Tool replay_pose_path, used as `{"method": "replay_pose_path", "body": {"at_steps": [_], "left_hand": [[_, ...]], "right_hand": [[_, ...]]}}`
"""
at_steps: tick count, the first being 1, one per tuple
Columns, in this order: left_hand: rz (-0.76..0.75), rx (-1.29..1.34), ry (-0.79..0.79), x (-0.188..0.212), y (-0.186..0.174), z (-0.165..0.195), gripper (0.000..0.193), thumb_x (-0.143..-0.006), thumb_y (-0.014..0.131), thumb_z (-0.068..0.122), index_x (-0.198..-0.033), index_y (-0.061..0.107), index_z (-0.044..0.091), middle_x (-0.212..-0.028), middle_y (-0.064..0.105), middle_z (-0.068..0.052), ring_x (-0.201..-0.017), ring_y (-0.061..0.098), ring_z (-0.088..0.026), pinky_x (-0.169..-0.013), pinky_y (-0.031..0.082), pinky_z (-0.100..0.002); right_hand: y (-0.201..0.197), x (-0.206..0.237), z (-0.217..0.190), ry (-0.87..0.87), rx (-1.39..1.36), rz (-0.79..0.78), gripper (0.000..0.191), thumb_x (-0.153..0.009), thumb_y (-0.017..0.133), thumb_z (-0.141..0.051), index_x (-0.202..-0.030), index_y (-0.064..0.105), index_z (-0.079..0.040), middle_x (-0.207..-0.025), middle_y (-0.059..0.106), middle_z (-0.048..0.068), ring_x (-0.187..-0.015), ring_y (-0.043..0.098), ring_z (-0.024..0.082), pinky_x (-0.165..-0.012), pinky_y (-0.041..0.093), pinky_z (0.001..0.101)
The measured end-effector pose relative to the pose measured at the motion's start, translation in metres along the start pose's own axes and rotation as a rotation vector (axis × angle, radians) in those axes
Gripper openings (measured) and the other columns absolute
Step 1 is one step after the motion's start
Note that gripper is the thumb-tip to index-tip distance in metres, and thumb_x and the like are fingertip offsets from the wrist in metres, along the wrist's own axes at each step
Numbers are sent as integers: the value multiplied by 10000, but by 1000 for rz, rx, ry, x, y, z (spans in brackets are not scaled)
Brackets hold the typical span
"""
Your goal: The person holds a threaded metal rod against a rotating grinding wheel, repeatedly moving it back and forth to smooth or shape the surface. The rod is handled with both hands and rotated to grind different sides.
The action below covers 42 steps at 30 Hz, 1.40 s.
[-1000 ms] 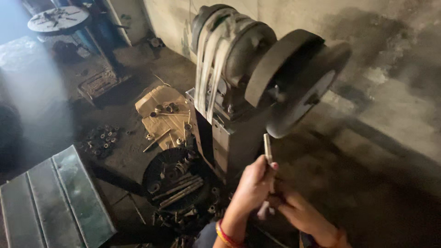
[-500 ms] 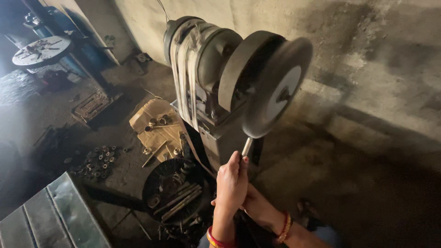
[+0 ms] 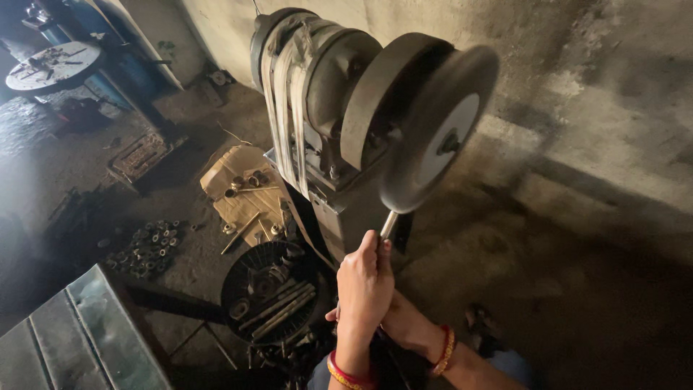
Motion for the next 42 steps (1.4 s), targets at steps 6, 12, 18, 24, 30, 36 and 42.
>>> {"method": "replay_pose_path", "body": {"at_steps": [6, 12, 18, 24, 30, 36, 42], "left_hand": [[4, -62, 46, 11, -4, 8, 180, -991, 596, 190, -906, 516, 53, -681, 640, -231, -672, 623, -474, -549, 461, -548], [10, -102, 84, 20, 0, 12, 191, -984, 606, 170, -892, 496, 44, -680, 651, -214, -657, 638, -446, -544, 472, -529], [26, -118, 100, 28, 1, 15, 172, -975, 606, 165, -908, 505, 43, -685, 650, -220, -655, 642, -444, -540, 475, -529], [22, -70, 56, 32, -1, 13, 167, -983, 599, 160, -899, 504, 51, -683, 655, -207, -657, 646, -436, -544, 477, -524], [53, -66, 98, 37, -5, 15, 199, -982, 613, 166, -882, 491, 45, -671, 634, -221, -664, 626, -457, -551, 459, -544], [42, 22, 76, 42, -11, 15, 203, -989, 615, 150, -877, 490, 36, -683, 622, -233, -676, 613, -472, -542, 450, -534], [16, 35, 48, 43, -9, 13, 171, -971, 612, 147, -898, 497, 44, -675, 622, -232, -665, 623, -463, -544, 470, -520]], "right_hand": [[12, 8, -8, 9, 53, -37, 243, -1042, 553, -161, -1108, 661, 47, -1083, 750, 161, -1026, 717, 248, -928, 575, 383], [25, 15, -11, -9, -201, -104, 269, -1042, 565, -204, -1195, 603, 15, -1116, 696, 134, -1128, 690, 276, -1071, 542, 436], [25, 24, -8, -21, -204, -102, 269, -1048, 570, -205, -1189, 604, 21, -1109, 696, 134, -1103, 684, 273, -1055, 543, 441], [20, 30, -5, 13, -119, -42, 249, -1040, 564, -193, -1140, 632, 25, -1067, 716, 139, -1041, 700, 257, -981, 563, 411], [20, 29, -3, 23, -35, -11, 240, -1033, 558, -181, -1090, 661, 28, -1026, 737, 144, -979, 716, 240, -906, 583, 380], [18, 31, 3, 21, 99, 1, 240, -1023, 546, -145, -1103, 687, 32, -1030, 762, 153, -962, 734, 232, -866, 599, 369], [20, 33, 2, -17, 96, -44, 237, -1023, 557, -140, -1111, 692, 33, -1043, 757, 150, -982, 733, 229, -880, 599, 368]]}}
Point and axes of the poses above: each hand's wrist, its own x-axis away from the middle knuckle, its own y-axis out of the palm, z = x × y, the point moved 6 cm from there along -x, towards the middle knuckle
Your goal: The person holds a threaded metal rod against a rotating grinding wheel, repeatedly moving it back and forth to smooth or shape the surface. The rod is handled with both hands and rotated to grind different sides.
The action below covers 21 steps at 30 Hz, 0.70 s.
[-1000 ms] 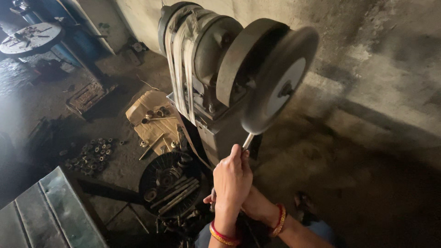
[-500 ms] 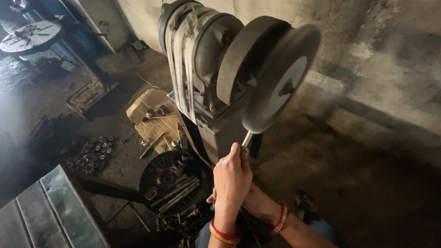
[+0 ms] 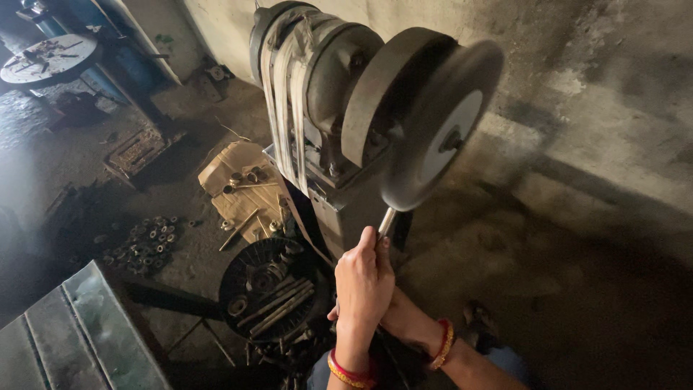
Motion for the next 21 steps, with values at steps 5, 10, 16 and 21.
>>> {"method": "replay_pose_path", "body": {"at_steps": [5, 10, 16, 21], "left_hand": [[-2, -40, 16, 2, 4, -1, 173, -979, 612, 155, -903, 500, 47, -685, 641, -221, -670, 631, -459, -558, 470, -534], [-2, -80, 27, 4, 8, -2, 174, -988, 606, 177, -913, 512, 52, -698, 648, -225, -675, 636, -458, -561, 472, -543], [-1, -101, 6, 9, 11, -1, 168, -987, 604, 180, -914, 517, 56, -701, 658, -224, -677, 643, -452, -566, 472, -552], [-7, -91, 12, 10, 10, 1, 168, -987, 605, 180, -910, 517, 59, -685, 651, -223, -666, 641, -452, -562, 472, -550]], "right_hand": [[5, 3, -2, 26, -69, -6, 236, -1020, 564, -150, -1106, 688, 31, -1036, 757, 145, -975, 731, 227, -874, 594, 368], [7, 6, -3, 39, -97, 1, 236, -1018, 571, -160, -1102, 685, 30, -1029, 756, 141, -967, 728, 225, -868, 590, 367], [8, 12, -2, 53, -121, 13, 238, -1014, 580, -172, -1096, 680, 28, -1020, 755, 135, -959, 725, 222, -861, 584, 366], [7, 15, -1, 64, -124, 40, 240, -1011, 587, -181, -1092, 676, 26, -1013, 754, 131, -951, 722, 221, -856, 579, 365]]}}
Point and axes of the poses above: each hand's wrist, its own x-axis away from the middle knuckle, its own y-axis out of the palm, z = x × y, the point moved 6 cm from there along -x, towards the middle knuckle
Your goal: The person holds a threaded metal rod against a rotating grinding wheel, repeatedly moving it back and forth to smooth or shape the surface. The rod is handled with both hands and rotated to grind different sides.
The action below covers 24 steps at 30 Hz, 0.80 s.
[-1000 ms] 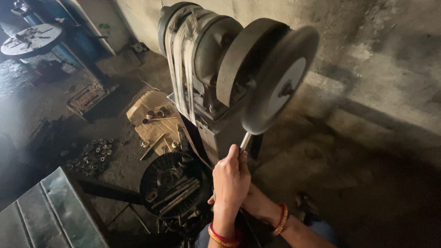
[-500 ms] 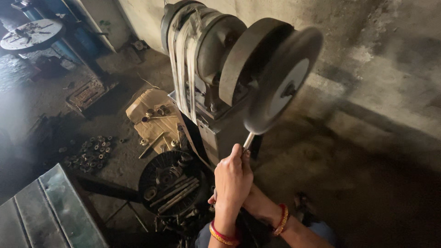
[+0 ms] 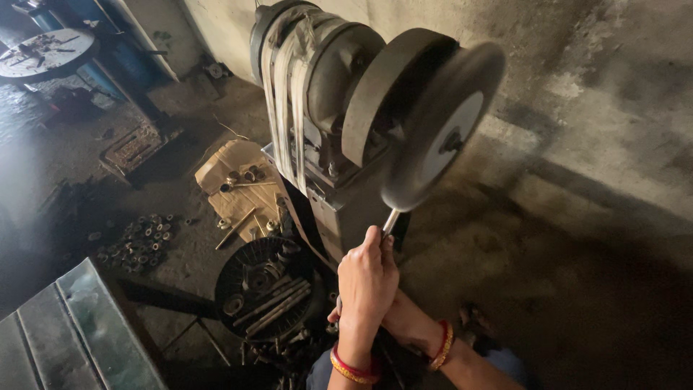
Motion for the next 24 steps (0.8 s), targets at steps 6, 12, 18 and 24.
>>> {"method": "replay_pose_path", "body": {"at_steps": [6, 12, 18, 24], "left_hand": [[9, 59, -10, 3, -12, 2, 169, -980, 604, 150, -892, 504, 45, -647, 615, -229, -655, 613, -464, -551, 446, -548], [7, 115, -26, 5, -22, 4, 214, -976, 617, 146, -859, 484, 26, -647, 592, -247, -663, 600, -474, -537, 436, -530], [-9, 116, -56, 7, -16, -4, 194, -985, 612, 154, -877, 500, 37, -670, 626, -240, -674, 612, -475, -551, 441, -543], [9, 51, -4, 10, -8, -9, 185, -978, 624, 165, -892, 505, 52, -681, 637, -236, -674, 620, -478, -555, 454, -565]], "right_hand": [[-2, 4, 5, 3, 119, 30, 245, -1009, 582, -177, -1111, 675, 25, -1017, 762, 126, -949, 724, 211, -849, 576, 357], [-3, -5, 8, -32, 174, 12, 220, -1013, 558, -117, -1131, 671, 30, -1011, 774, 137, -936, 746, 221, -850, 605, 366], [0, -2, 11, 1, 132, 11, 209, -1004, 567, -120, -1123, 668, 19, -1005, 769, 143, -923, 741, 228, -832, 602, 366], [6, 0, 12, -51, 95, -45, 196, -998, 616, -141, -1092, 663, 25, -1023, 747, 137, -961, 727, 230, -879, 601, 376]]}}
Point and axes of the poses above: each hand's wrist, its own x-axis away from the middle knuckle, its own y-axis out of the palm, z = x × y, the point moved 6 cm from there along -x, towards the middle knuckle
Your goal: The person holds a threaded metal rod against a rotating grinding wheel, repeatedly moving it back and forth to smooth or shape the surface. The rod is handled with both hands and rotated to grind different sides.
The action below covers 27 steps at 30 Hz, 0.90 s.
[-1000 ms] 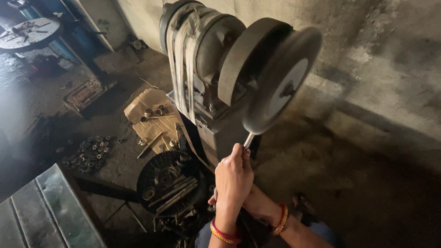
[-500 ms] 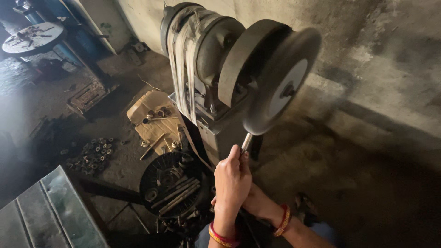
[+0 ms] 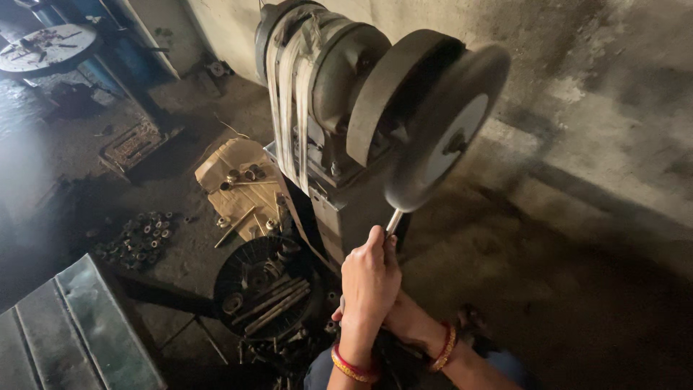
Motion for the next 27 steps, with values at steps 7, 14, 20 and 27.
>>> {"method": "replay_pose_path", "body": {"at_steps": [7, 14, 20, 27], "left_hand": [[0, 6, 13, 4, -1, -1, 183, -980, 618, 161, -892, 498, 54, -665, 634, -222, -652, 624, -463, -543, 455, -550], [27, 80, 27, 7, -10, 5, 206, -984, 623, 128, -864, 480, 42, -652, 608, -226, -662, 614, -460, -540, 442, -532], [26, 87, 7, 5, -8, 7, 201, -974, 630, 122, -866, 483, 38, -656, 611, -224, -658, 610, -462, -540, 439, -530], [26, 73, 18, 6, -1, -1, 180, -986, 614, 148, -896, 494, 47, -680, 636, -221, -661, 622, -462, -546, 457, -536]], "right_hand": [[-2, 5, 11, 70, -77, 73, 225, -992, 611, -171, -1102, 668, 17, -1015, 753, 131, -954, 722, 223, -869, 585, 370], [-8, 10, 8, 38, 100, 34, 253, -983, 617, -138, -1162, 661, 35, -1046, 768, 124, -967, 726, 202, -851, 584, 353], [-12, 5, 3, 1, 83, 73, 234, -994, 602, -151, -1158, 649, 9, -1044, 750, 103, -956, 706, 174, -846, 580, 340], [-2, 3, 1, 94, 14, 63, 236, -988, 607, -171, -1117, 662, 18, -1020, 758, 113, -947, 722, 193, -846, 580, 351]]}}
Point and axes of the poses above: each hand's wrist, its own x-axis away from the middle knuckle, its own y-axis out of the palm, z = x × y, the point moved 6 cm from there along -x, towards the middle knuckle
